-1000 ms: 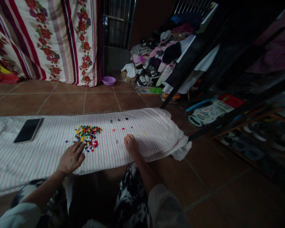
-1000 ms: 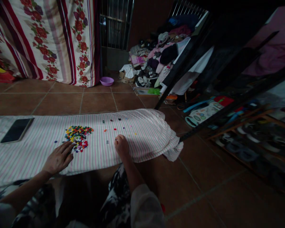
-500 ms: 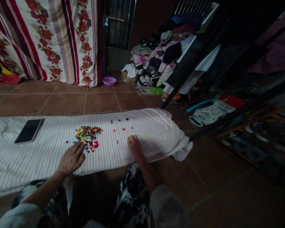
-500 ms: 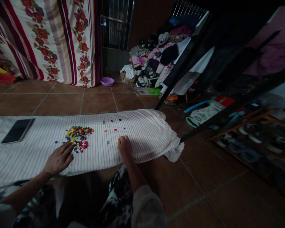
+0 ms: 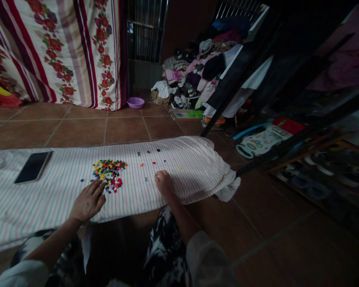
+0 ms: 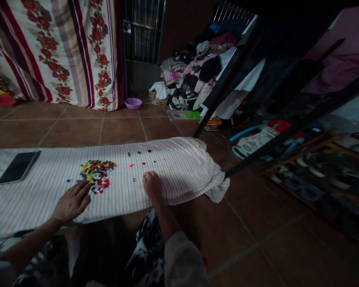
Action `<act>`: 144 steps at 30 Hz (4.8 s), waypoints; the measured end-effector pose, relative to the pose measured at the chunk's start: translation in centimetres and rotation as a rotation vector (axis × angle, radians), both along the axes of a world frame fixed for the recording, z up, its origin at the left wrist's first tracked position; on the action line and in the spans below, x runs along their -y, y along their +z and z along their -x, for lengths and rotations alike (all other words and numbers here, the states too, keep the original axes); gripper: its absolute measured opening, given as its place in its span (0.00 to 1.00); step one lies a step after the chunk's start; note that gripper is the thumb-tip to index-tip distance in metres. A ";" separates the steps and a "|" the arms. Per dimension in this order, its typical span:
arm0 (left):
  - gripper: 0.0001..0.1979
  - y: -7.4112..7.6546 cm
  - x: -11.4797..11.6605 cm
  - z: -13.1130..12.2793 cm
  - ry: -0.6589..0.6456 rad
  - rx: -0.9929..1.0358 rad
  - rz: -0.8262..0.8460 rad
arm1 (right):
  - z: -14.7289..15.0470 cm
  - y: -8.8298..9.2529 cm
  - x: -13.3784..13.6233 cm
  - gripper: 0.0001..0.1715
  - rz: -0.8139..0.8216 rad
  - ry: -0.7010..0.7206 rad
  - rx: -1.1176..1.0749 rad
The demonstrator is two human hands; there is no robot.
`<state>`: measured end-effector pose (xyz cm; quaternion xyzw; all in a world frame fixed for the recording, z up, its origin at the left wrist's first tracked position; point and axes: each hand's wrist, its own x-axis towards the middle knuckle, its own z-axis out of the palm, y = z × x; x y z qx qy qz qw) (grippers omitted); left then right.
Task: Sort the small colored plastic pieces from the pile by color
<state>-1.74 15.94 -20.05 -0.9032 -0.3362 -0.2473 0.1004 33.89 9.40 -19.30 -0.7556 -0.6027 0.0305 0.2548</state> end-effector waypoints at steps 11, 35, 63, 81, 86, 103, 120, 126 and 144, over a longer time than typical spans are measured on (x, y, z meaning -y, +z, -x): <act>0.21 -0.1 -0.1 0.2 -0.001 -0.009 0.010 | -0.1 0.2 0.2 0.08 0.011 0.034 -0.024; 0.21 0.0 0.0 0.1 0.005 -0.013 -0.015 | -3.8 0.0 0.2 0.10 0.053 -0.237 0.017; 0.22 -0.3 -0.2 0.3 0.006 0.002 0.020 | -11.0 -1.1 1.8 0.15 -0.212 -0.423 -0.122; 0.23 -0.2 -0.2 0.4 0.000 -0.030 0.015 | -16.3 -1.3 0.3 0.16 -0.058 -0.266 -0.018; 0.23 -0.3 -0.2 0.5 -0.002 -0.022 0.005 | -16.3 -0.9 0.7 0.19 -0.095 -0.239 0.002; 0.24 -0.1 -0.2 0.4 0.007 -0.025 -0.013 | -12.5 -1.0 0.9 0.13 -0.040 -0.027 -0.021; 0.22 0.0 -0.2 0.4 -0.003 -0.039 -0.043 | -13.4 -1.0 1.1 0.18 -0.155 -0.091 -0.133; 0.23 0.0 -0.1 0.3 0.005 -0.010 -0.008 | -13.6 -0.7 1.0 0.19 -0.254 -0.248 -0.099; 0.21 -0.2 0.1 0.2 0.021 -0.028 -0.018 | -2.1 -0.2 1.1 0.17 -0.047 0.146 -0.085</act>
